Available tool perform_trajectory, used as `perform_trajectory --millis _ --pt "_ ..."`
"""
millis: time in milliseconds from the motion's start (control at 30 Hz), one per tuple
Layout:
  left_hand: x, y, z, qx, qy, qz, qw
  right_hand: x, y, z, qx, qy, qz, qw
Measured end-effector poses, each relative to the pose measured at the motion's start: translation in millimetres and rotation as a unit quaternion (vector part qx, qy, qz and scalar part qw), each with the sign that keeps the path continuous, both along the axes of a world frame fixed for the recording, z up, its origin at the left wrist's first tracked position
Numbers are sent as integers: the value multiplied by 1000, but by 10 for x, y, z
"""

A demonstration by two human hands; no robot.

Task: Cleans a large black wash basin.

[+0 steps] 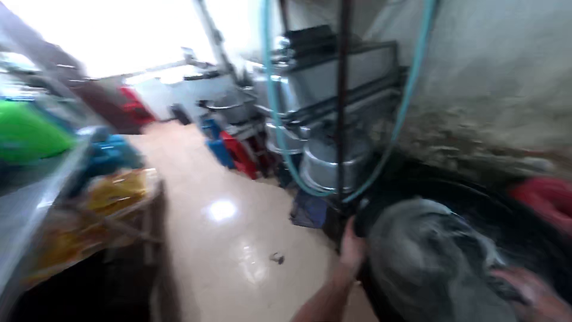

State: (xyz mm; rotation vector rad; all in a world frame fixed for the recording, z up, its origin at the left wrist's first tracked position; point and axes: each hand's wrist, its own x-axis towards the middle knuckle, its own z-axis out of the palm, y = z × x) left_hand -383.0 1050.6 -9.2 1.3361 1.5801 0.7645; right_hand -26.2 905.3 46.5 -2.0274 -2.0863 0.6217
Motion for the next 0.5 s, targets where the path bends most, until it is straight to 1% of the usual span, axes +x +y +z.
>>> perform_trajectory --millis 33,67,100,133,167,233,267,300,333,367,400,433,467,500 --pt "11 12 0 -7 -6 0 1000 179 -143 -176 -101 -73 14 992" --pt "24 18 -11 -14 -16 2 1000 310 -257 -329 -166 -116 25 979" --pt "41 28 -27 -17 -33 3 999 351 -272 -377 -200 -144 26 969" --pt "60 37 -41 -22 -49 10 999 332 -206 -336 -194 -150 11 969" --pt "65 21 -43 -28 -58 18 998 243 -113 -217 -160 -132 -13 978" --pt "64 43 -65 -23 -64 23 997 35 70 46 -24 -75 -56 995" --pt "57 47 -87 -19 -67 24 997 -31 97 110 43 -53 -62 996" --pt "53 51 -113 -11 -77 27 997 -42 67 89 91 -41 -58 993" --pt "50 50 -127 -7 -89 26 996 14 -25 -4 91 -47 -44 994" --pt "54 44 -130 -6 -97 23 995 117 -157 -121 19 -65 -30 997" --pt "55 27 -124 -9 -100 21 995 219 -278 -235 -92 -94 -15 991" --pt "49 13 -104 -12 -100 18 995 263 -342 -311 -167 -110 -4 980" --pt "63 29 -73 -8 -103 18 995 250 -303 -291 -189 -113 -3 975" --pt "58 26 -63 -7 -104 22 994 172 -243 -210 -162 -102 -9 981"
